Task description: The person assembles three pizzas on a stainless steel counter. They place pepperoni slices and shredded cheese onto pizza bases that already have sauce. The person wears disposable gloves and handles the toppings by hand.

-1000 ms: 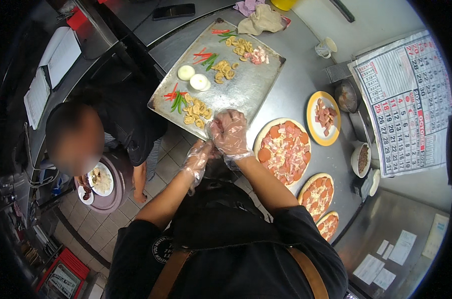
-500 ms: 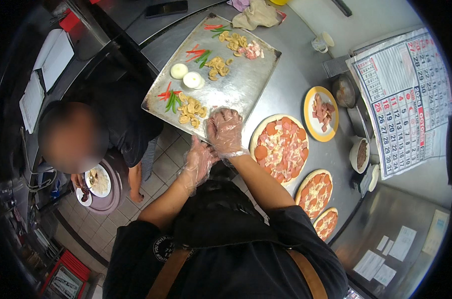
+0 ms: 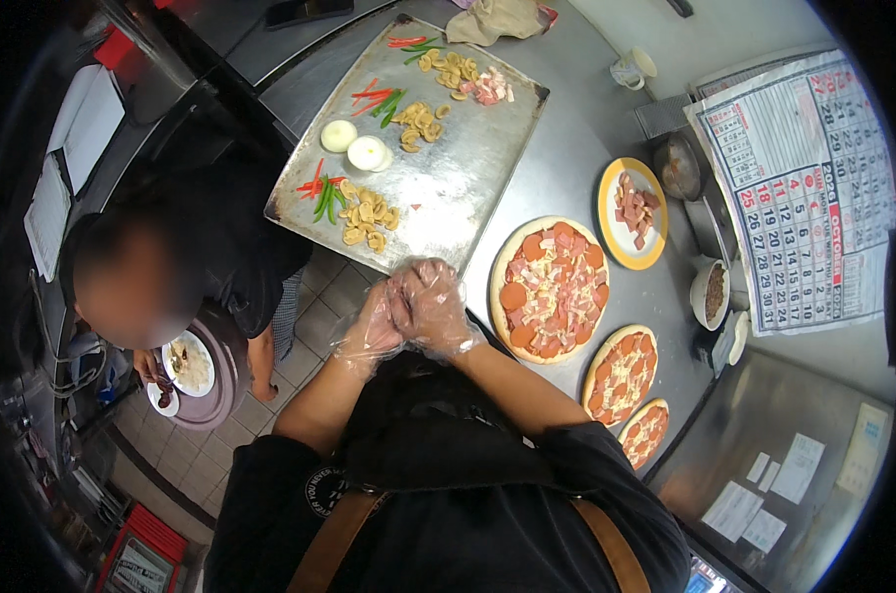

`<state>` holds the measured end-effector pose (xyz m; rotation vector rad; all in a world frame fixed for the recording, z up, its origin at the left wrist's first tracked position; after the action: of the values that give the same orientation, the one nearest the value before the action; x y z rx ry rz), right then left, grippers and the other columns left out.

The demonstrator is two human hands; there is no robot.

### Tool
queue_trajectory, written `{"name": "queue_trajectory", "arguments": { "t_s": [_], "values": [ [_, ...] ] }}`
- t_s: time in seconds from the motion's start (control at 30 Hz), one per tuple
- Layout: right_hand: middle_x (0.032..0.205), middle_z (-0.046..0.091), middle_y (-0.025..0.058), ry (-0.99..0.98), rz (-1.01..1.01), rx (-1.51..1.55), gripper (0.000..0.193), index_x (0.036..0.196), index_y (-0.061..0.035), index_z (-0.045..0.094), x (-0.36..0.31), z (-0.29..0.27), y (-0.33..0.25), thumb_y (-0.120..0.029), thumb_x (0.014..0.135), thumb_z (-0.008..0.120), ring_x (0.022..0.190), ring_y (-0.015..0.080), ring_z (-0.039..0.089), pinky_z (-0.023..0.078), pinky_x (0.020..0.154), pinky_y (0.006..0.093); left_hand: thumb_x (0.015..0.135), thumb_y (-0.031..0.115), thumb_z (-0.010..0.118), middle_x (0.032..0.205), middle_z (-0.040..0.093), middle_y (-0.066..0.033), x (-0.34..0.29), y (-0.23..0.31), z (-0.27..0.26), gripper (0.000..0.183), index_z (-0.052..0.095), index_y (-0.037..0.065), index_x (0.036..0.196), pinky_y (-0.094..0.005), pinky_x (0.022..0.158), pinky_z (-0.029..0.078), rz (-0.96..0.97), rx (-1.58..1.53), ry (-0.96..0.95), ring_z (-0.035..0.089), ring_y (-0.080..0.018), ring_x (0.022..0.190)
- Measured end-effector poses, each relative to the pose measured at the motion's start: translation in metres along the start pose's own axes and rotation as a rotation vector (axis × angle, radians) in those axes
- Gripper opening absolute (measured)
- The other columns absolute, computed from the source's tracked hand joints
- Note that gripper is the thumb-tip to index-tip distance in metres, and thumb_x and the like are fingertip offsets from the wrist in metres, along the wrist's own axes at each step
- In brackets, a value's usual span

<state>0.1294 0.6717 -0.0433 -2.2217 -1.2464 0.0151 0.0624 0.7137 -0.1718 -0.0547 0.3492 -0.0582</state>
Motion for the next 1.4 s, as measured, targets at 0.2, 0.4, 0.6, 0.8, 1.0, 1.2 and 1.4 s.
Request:
{"name": "queue_trajectory", "arguments": {
  "t_s": [0.2,0.4,0.6,0.8,1.0,1.2,1.4],
  "values": [
    [0.127,0.068,0.0163,-0.144,-0.233,-0.017,0.046,0.127,-0.0021,0.071,-0.027,-0.008,-0.017,-0.018,0.084,0.08,0.113,0.0363,0.065,0.054,0.094,0.0483,0.106,0.033,0.051,0.121,0.074,-0.017,-0.006,-0.007,-0.004,0.042,0.067,-0.001,0.124,-0.0424,0.1,0.061,-0.025,0.122,0.118,0.073,-0.0292,0.11],
    [0.125,0.07,0.0172,-0.219,-0.304,0.096,0.04,0.127,-0.0025,0.07,-0.024,-0.029,-0.022,-0.016,0.09,0.078,0.118,0.0392,0.067,0.055,0.102,0.0512,0.106,0.029,0.05,0.118,0.075,-0.018,-0.011,-0.011,0.003,0.039,0.069,-0.002,0.121,-0.0477,0.102,0.061,-0.031,0.078,0.241,0.074,-0.0304,0.11],
    [0.129,0.068,0.02,-0.163,-0.218,-0.184,0.046,0.136,-0.0025,0.066,0.066,-0.033,0.036,-0.01,0.09,0.069,0.123,0.039,0.062,0.054,0.103,0.0505,0.108,0.026,0.045,0.1,0.072,-0.0193,0.006,-0.017,-0.008,0.035,0.066,-0.001,0.104,-0.0645,0.104,0.057,-0.049,0.026,-0.046,0.072,-0.0483,0.106],
    [0.127,0.065,0.0201,-0.372,-0.347,-0.388,0.039,0.123,0.0011,0.067,0.044,0.004,0.047,-0.015,0.087,0.068,0.12,0.0383,0.06,0.051,0.105,0.048,0.108,0.028,0.048,0.1,0.075,-0.0137,-0.004,-0.015,0.025,0.033,0.068,0.003,0.098,-0.0566,0.1,0.061,-0.049,0.166,0.201,0.075,-0.0358,0.106],
    [0.126,0.068,0.0205,-0.371,-0.137,0.092,0.034,0.124,-0.0026,0.07,-0.007,-0.026,-0.001,-0.013,0.092,0.069,0.122,0.0398,0.063,0.054,0.103,0.048,0.106,0.022,0.048,0.098,0.074,-0.0097,0.021,-0.021,-0.064,0.026,0.064,0.01,0.09,-0.049,0.095,0.063,-0.133,-0.02,0.06,0.075,-0.0282,0.102],
    [0.11,0.073,0.0193,-0.099,0.161,0.128,0.025,0.121,-0.0029,0.071,-0.005,-0.077,0.035,-0.004,0.098,0.063,0.092,0.0395,0.073,0.061,0.083,0.0485,0.103,0.016,0.047,0.087,0.067,-0.0085,0.004,-0.017,0.02,0.029,0.057,0.009,0.077,-0.0464,0.097,0.062,-0.046,0.15,0.142,0.075,-0.0318,0.099],
    [0.109,0.074,0.0217,-0.173,0.178,0.225,0.027,0.121,-0.0034,0.074,-0.019,-0.058,-0.003,0.001,0.095,0.066,0.099,0.0419,0.073,0.06,0.086,0.0467,0.104,0.018,0.047,0.085,0.067,-0.0088,0.018,-0.021,-0.042,0.03,0.058,0.007,0.078,-0.0414,0.081,0.062,-0.1,0.139,0.218,0.074,-0.0325,0.097]
  ]
}}
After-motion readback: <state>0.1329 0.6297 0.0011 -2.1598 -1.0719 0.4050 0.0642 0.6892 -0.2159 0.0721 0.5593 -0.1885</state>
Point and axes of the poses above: each hand's wrist, its own x-axis towards the middle knuckle, its own z-axis out of the palm, y = z × x, the point moved 7 cm from there along x, towards the middle knuckle
